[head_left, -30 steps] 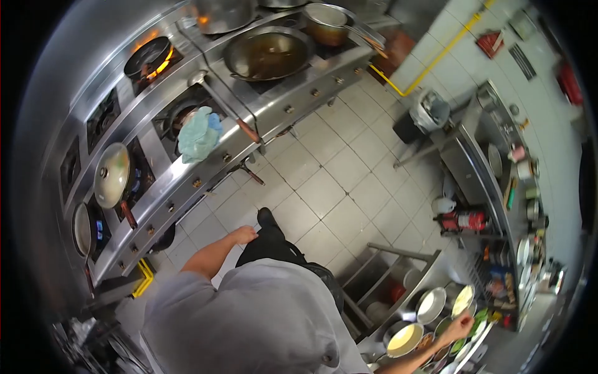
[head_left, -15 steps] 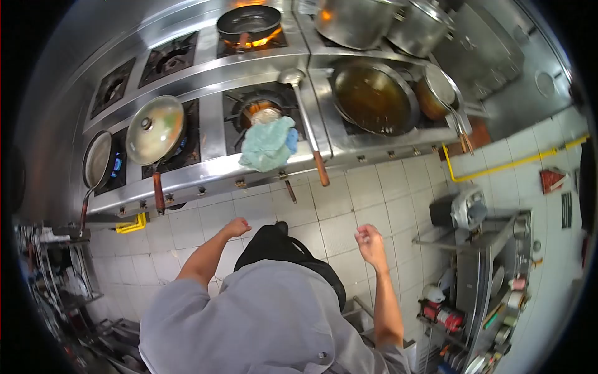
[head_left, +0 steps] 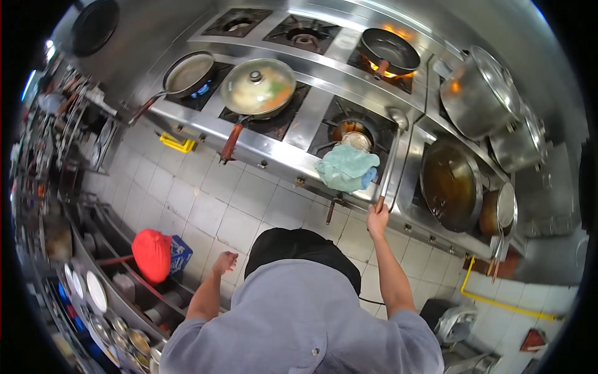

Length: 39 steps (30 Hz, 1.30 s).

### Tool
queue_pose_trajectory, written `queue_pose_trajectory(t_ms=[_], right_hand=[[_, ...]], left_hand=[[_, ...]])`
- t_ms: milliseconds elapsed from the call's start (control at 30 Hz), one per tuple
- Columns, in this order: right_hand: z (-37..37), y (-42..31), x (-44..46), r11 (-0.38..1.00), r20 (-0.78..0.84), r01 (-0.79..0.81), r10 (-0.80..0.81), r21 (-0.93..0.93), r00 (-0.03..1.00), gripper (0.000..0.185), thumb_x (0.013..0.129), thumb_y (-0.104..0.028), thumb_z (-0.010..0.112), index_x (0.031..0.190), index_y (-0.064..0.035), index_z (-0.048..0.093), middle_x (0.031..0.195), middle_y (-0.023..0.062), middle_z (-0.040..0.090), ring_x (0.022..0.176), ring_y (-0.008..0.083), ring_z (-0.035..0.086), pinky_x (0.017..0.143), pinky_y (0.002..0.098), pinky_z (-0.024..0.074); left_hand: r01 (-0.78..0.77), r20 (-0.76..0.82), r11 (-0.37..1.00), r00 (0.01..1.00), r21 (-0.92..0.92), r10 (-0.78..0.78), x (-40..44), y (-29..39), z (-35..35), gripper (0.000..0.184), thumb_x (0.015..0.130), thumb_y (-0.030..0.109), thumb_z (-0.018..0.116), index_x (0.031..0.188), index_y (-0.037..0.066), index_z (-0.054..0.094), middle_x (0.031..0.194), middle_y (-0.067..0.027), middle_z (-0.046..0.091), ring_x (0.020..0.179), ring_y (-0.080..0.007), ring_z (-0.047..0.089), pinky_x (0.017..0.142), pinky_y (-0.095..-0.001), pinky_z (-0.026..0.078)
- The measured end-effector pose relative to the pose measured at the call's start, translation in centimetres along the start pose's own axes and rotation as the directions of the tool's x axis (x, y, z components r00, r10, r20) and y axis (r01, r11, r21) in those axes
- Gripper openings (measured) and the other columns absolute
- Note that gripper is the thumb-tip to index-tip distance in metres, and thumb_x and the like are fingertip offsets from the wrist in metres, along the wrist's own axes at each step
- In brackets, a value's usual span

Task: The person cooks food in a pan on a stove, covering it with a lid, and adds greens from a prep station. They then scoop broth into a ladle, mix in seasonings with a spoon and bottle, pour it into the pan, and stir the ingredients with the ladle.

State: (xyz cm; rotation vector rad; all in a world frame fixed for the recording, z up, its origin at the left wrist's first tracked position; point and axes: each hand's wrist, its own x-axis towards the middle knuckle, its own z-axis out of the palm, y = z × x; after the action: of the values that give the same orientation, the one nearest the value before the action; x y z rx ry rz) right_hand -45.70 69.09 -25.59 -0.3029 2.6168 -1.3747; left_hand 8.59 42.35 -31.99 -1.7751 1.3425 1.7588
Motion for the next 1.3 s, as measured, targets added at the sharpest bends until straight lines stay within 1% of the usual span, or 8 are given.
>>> queue_pose_trajectory(t_ms=[67,300,533,667,833,1033,1133,1300], right_hand=[[-2.3,-6.7,-2.2,0.847,0.296,-0.381,0.281,0.372,0.913,0.025,0.092,-0.023,0.063,0.080,-0.0073,0.047,0.053,0.0008,0.044,0.036,0.0135,0.044,0.036,0.0335,0.0391],[-9.2,-6.1,-3.6,0.435,0.885,-0.789,-0.045,0.435,0.463,0.037,0.097,-0.036,0.054,0.069,-0.0156,0.042,0.046,-0.0035,0.038,0.032,0.0107,0.037,0.034,0.0293,0.0304],[-8.5,-4.9,-7.5,0.734,0.914,-0.620,-0.003,0.278,0.406,0.035,0.095,-0.031,0.060,0.070,-0.0133,0.042,0.047,-0.0013,0.040,0.033,0.0115,0.040,0.035,0.0295,0.0332],[-6.3,-4.0,-12.2,0.938,0.834,-0.174,-0.169,0.300,0.526,0.032,0.092,-0.025,0.066,0.073,-0.0097,0.045,0.051,0.0003,0.046,0.037,0.0113,0.044,0.036,0.0272,0.0376],[-2.0,-8.5,-16.5,0.974,0.916,-0.078,-0.169,0.211,0.365,0.025,0.093,-0.020,0.064,0.082,-0.0083,0.045,0.053,-0.0011,0.045,0.038,0.0090,0.041,0.036,0.0253,0.0360],[3.1,-12.0,-23.5,0.860,0.874,0.215,-0.483,0.463,0.048,0.031,0.097,-0.021,0.058,0.073,-0.0106,0.041,0.050,-0.0032,0.037,0.040,0.0075,0.040,0.039,0.0249,0.0346],[6.2,-15.8,-28.1,0.945,0.932,0.091,-0.289,0.315,-0.220,0.031,0.096,-0.022,0.060,0.073,-0.0117,0.041,0.052,-0.0032,0.040,0.042,0.0064,0.041,0.041,0.0234,0.0355],[9.9,-19.7,-39.4,0.823,0.889,0.379,-0.294,0.422,-0.352,0.027,0.094,-0.025,0.064,0.078,-0.0100,0.048,0.053,-0.0046,0.041,0.041,0.0056,0.040,0.037,0.0226,0.0306]], left_hand=[[0.068,-0.030,0.994,0.997,-0.086,-0.070,-3.5,-3.1,3.5,0.036,0.091,0.040,0.058,0.105,0.006,0.059,0.092,-0.0046,0.064,0.081,-0.0184,0.059,0.069,-0.0399,0.051],[0.311,0.277,0.675,0.947,-0.669,-0.162,-15.7,-2.8,16.3,0.044,0.092,0.053,0.056,0.096,0.010,0.064,0.086,-0.0039,0.066,0.074,-0.0147,0.060,0.071,-0.0340,0.050],[0.221,0.257,0.855,0.960,-0.468,-0.107,-20.6,-10.7,19.4,0.039,0.091,0.048,0.062,0.073,0.014,0.064,0.063,0.0017,0.060,0.051,-0.0129,0.051,0.054,-0.0303,0.046],[-0.047,-0.056,0.994,0.998,-0.099,0.042,-23.8,-12.6,20.7,0.032,0.088,0.030,0.069,0.071,0.003,0.063,0.063,-0.0033,0.061,0.055,-0.0126,0.056,0.050,-0.0312,0.045],[-0.301,-0.411,0.918,0.894,-0.258,0.178,-28.6,-14.9,21.8,0.022,0.084,0.020,0.070,0.071,0.004,0.062,0.062,-0.0041,0.062,0.056,-0.0122,0.056,0.050,-0.0324,0.045],[-0.590,-0.898,0.732,0.436,-0.341,-0.067,-33.7,-20.7,20.0,0.015,0.084,0.009,0.070,0.077,0.005,0.058,0.066,0.0028,0.054,0.063,-0.0062,0.048,0.057,-0.0250,0.044],[-0.645,-0.916,0.652,0.257,-0.399,-0.307,-37.0,-25.4,17.7,0.014,0.083,0.011,0.071,0.086,0.003,0.059,0.071,0.0039,0.054,0.065,-0.0049,0.047,0.058,-0.0238,0.042],[-0.639,-0.794,0.715,-0.260,-0.285,-0.549,-42.4,-34.1,9.8,0.038,0.079,0.014,0.073,0.111,0.001,0.057,0.073,-0.0025,0.056,0.064,-0.0110,0.052,0.060,-0.0280,0.046]])
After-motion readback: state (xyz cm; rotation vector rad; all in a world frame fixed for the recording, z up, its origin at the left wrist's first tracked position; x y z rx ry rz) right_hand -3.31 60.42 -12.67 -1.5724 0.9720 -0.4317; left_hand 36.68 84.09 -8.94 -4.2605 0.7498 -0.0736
